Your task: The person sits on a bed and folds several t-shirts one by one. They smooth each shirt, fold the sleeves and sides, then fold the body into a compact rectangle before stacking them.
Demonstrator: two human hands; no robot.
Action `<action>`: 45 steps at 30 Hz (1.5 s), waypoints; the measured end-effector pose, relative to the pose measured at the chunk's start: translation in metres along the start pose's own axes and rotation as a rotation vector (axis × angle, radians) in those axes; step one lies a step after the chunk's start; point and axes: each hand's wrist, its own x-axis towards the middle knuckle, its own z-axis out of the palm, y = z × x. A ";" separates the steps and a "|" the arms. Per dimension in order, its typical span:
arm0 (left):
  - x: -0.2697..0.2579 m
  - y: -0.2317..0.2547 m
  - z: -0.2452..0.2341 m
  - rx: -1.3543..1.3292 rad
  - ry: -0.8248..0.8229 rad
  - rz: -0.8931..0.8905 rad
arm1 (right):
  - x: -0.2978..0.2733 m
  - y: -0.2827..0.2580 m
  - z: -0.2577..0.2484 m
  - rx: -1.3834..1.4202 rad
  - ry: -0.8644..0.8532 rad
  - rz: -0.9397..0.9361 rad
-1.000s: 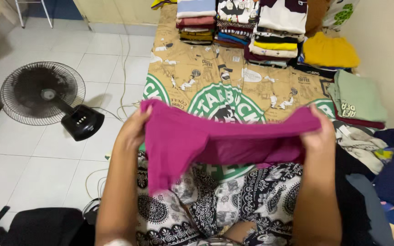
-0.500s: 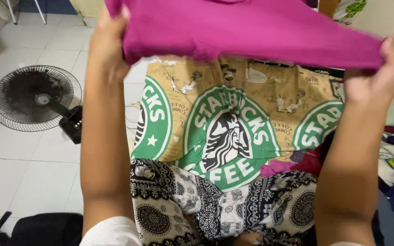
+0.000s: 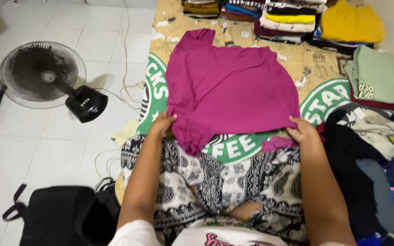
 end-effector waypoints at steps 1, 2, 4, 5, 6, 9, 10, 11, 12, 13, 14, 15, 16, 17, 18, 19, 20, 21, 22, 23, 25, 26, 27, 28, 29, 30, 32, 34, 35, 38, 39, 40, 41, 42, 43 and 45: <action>0.007 -0.007 -0.002 0.044 0.006 -0.027 | -0.003 0.003 -0.001 0.062 -0.027 0.004; 0.014 -0.012 -0.005 0.032 -0.009 -0.069 | -0.004 0.004 0.001 0.124 -0.058 0.006; 0.021 -0.022 -0.009 0.008 -0.039 -0.150 | -0.009 0.003 0.008 0.032 0.032 0.036; 0.023 -0.027 -0.008 0.222 -0.045 -0.165 | -0.012 0.002 0.011 -0.013 0.076 0.049; 0.024 -0.034 -0.004 0.437 -0.051 -0.181 | -0.015 0.003 0.013 -0.018 0.063 0.055; 0.028 -0.040 0.004 0.895 -0.082 0.008 | -0.019 0.003 0.015 -0.052 0.072 0.031; 0.027 -0.044 0.007 1.012 -0.099 0.104 | -0.022 0.005 0.011 -0.082 0.110 0.005; 0.025 -0.047 0.008 0.789 -0.092 0.071 | -0.025 0.007 0.008 -0.111 0.149 -0.021; 0.021 -0.049 0.009 0.562 -0.083 0.036 | -0.028 0.008 0.005 -0.101 0.150 -0.041; 0.017 -0.050 0.009 0.335 -0.072 0.002 | -0.031 0.009 0.002 -0.090 0.150 -0.062; 0.013 -0.048 0.008 0.172 -0.054 0.036 | -0.033 0.006 0.003 -0.078 0.149 -0.083; 0.008 -0.045 0.007 0.009 -0.036 0.069 | -0.035 0.003 0.004 -0.087 0.158 -0.101; 0.002 -0.044 0.007 -0.152 -0.018 0.104 | -0.038 0.002 0.003 -0.093 0.167 -0.119; -0.005 -0.045 0.006 -0.258 -0.009 0.174 | -0.041 0.002 0.002 -0.100 0.176 -0.136; -0.013 -0.046 0.007 -0.363 -0.001 0.244 | -0.045 0.001 0.001 -0.135 0.181 -0.195; -0.021 -0.047 0.007 -0.469 0.008 0.314 | -0.050 0.002 0.000 -0.171 0.186 -0.253; -0.030 -0.050 0.009 -0.498 0.020 0.320 | -0.055 0.004 -0.003 -0.208 0.192 -0.310; -0.038 -0.051 0.009 -0.527 0.032 0.325 | -0.060 0.008 -0.005 -0.152 0.129 -0.349; -0.047 -0.053 0.010 -0.556 0.045 0.328 | -0.065 0.012 -0.009 -0.097 0.068 -0.385; -0.056 -0.053 0.010 -0.578 0.048 0.307 | -0.070 0.017 -0.012 -0.041 0.007 -0.421; -0.073 -0.054 0.010 -0.621 0.054 0.264 | -0.079 0.028 -0.021 0.094 0.040 -0.374; -0.082 -0.055 0.011 -0.521 0.136 0.250 | -0.083 0.034 -0.026 0.161 0.059 -0.349; -0.089 -0.057 0.012 -0.419 0.216 0.235 | -0.085 0.038 -0.032 0.216 0.002 -0.352; -0.094 -0.060 0.013 -0.316 0.295 0.221 | -0.085 0.042 -0.037 0.272 -0.057 -0.355; -0.097 -0.063 0.013 -0.162 0.320 0.331 | -0.083 0.044 -0.042 0.327 -0.115 -0.359; -0.098 -0.067 0.011 -0.004 0.338 0.440 | -0.080 0.045 -0.046 0.365 -0.145 -0.327; -0.086 -0.071 0.004 0.060 0.316 0.377 | -0.069 0.041 -0.054 0.440 -0.208 -0.266; -0.059 -0.068 -0.012 -0.148 0.251 0.173 | -0.051 0.030 -0.055 0.586 -0.183 -0.178; -0.041 -0.064 -0.022 -0.388 0.166 0.137 | -0.041 0.024 -0.053 0.658 -0.170 -0.134; 0.026 -0.035 -0.047 -1.032 -0.089 0.065 | -0.004 0.000 -0.034 0.603 -0.166 -0.103; 0.049 -0.023 -0.051 -1.137 -0.188 0.065 | 0.009 -0.009 -0.025 0.546 -0.149 -0.111; 0.069 -0.013 -0.051 -1.146 -0.236 0.089 | 0.022 -0.016 -0.015 0.488 -0.130 -0.117; 0.088 -0.005 -0.047 -1.089 -0.142 0.140 | 0.035 -0.023 -0.005 0.431 -0.112 -0.123; 0.108 0.005 -0.039 -1.031 -0.049 0.190 | 0.048 -0.029 0.004 0.406 -0.190 -0.163; 0.124 0.011 -0.031 -0.972 0.042 0.241 | 0.060 -0.032 0.013 0.380 -0.268 -0.203; 0.149 0.006 -0.017 -0.746 0.063 0.410 | 0.078 -0.030 0.029 0.318 -0.322 -0.281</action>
